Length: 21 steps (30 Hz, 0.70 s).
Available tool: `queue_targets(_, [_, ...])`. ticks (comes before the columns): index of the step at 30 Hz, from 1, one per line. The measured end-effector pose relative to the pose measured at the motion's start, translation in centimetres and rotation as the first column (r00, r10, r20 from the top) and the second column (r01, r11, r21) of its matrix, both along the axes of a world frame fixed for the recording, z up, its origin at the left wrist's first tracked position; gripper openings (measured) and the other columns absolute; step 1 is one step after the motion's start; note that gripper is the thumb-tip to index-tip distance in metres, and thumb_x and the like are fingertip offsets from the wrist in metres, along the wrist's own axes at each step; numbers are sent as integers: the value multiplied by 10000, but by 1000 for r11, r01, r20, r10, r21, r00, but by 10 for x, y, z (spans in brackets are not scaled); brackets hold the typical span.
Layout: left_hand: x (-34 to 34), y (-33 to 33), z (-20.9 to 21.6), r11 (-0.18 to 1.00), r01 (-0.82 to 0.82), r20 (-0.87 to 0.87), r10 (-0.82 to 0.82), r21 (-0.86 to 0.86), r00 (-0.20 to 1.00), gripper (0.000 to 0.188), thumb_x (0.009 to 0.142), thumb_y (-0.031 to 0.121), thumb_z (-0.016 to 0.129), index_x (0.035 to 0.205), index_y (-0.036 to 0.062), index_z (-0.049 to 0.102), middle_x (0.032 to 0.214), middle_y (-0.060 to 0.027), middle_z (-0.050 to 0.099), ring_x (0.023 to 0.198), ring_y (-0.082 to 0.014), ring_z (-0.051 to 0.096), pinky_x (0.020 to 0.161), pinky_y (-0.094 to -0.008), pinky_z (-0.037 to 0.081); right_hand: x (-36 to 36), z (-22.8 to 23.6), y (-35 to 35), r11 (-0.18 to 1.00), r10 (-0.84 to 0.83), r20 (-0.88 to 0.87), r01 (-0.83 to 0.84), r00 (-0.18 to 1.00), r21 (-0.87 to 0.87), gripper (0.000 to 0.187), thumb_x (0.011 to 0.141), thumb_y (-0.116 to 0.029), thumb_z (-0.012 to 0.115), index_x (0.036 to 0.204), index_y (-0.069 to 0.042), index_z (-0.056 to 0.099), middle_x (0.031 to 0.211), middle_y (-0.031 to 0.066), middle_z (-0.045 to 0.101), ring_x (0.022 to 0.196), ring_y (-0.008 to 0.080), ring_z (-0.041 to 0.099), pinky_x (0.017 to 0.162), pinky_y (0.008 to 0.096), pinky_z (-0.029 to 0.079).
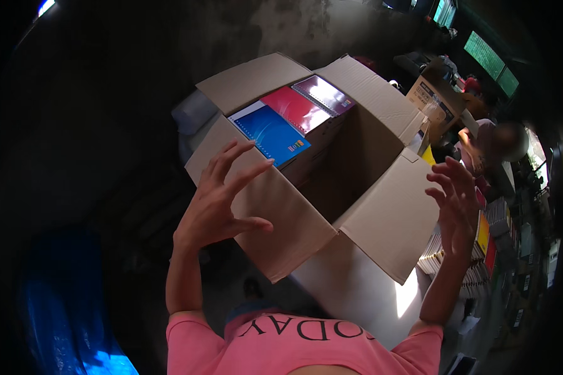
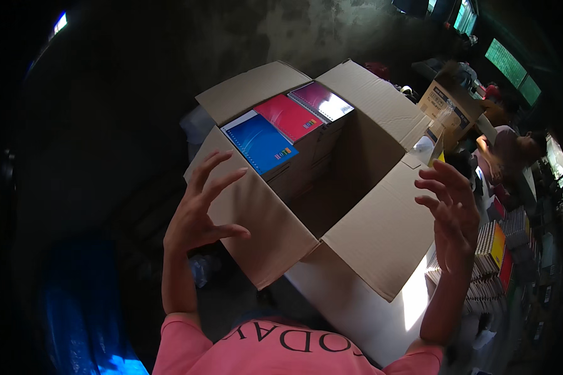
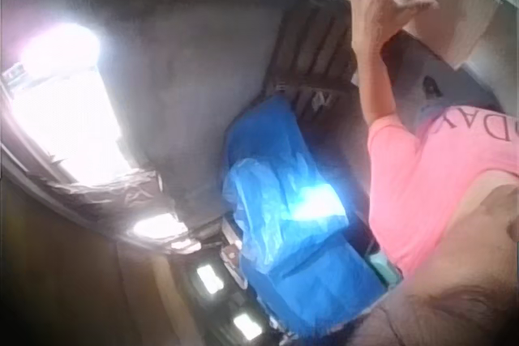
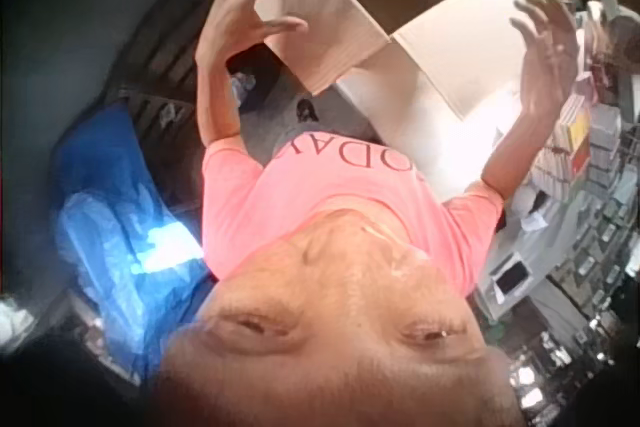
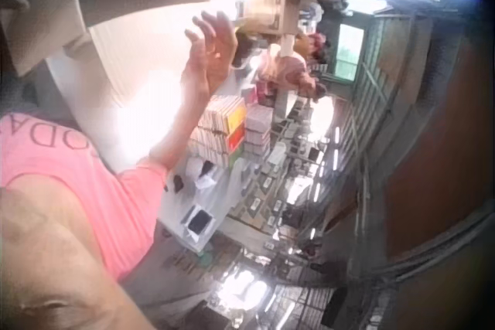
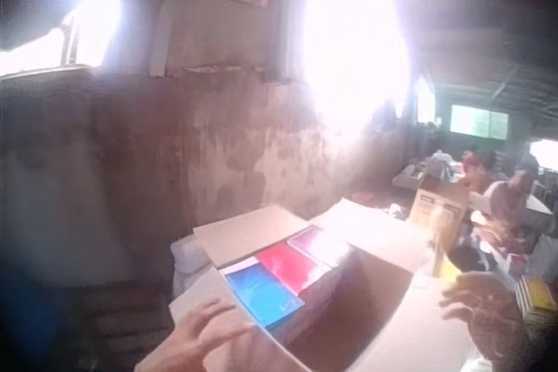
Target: The person uses shears to trim or cut elements of spiral-bound notebooks from a stack, places a notebook into a cardboard box, and then uses a stapler to join materials.
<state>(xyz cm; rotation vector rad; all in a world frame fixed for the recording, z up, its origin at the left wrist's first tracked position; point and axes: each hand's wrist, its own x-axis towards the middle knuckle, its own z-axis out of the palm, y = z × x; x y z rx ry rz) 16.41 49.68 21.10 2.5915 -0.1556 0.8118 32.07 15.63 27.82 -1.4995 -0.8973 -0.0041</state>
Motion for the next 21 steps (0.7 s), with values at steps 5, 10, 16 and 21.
queue_targets(5, [42, 21, -4, 983, 19, -250, 28, 182, 968, 1143, 373, 450, 887, 1384, 327, 368, 1519, -62, 162, 1419, -338, 24, 1105, -602, 3, 19, -1, 70, 982, -12, -458, -77, 889, -174, 648, 882, -442, 577, 1392, -112, 351, 1242, 107, 500, 1151, 220, 475, 950, 369, 401])
queue_targets(10, [68, 26, -35, 975, 138, -200, -102, 174, 974, 1089, 388, 519, 854, 1363, 324, 407, 1481, -19, 288, 1398, -281, 175, 1099, -570, 53, 35, -25, 94, 971, -122, -767, -85, 630, -224, 923, 800, -593, 598, 1458, -101, 177, 1391, 171, 312, 1296, 347, 303, 1028, 531, 294])
queue_targets(16, [69, 27, -33, 974, 117, -133, -93, 192, 987, 1049, 423, 580, 812, 1356, 293, 428, 1456, -30, 345, 1353, -244, 292, 1078, -530, 112, 43, -54, 137, 948, -163, -882, -178, 443, -265, 1141, 687, -707, 614, 1481, -106, 56, 1487, 240, 79, 1386, 394, 88, 1065, 611, 147])
queue_targets(21, [63, 24, -24, 969, 84, -196, -38, 232, 980, 1110, 416, 559, 813, 1394, 262, 381, 1468, -52, 322, 1333, -241, 323, 1078, -543, 105, 23, -60, 170, 867, -46, -937, -453, 345, -209, 1110, 669, -746, 591, 1488, -214, 63, 1507, 242, -12, 1382, 449, -48, 1061, 643, 19])
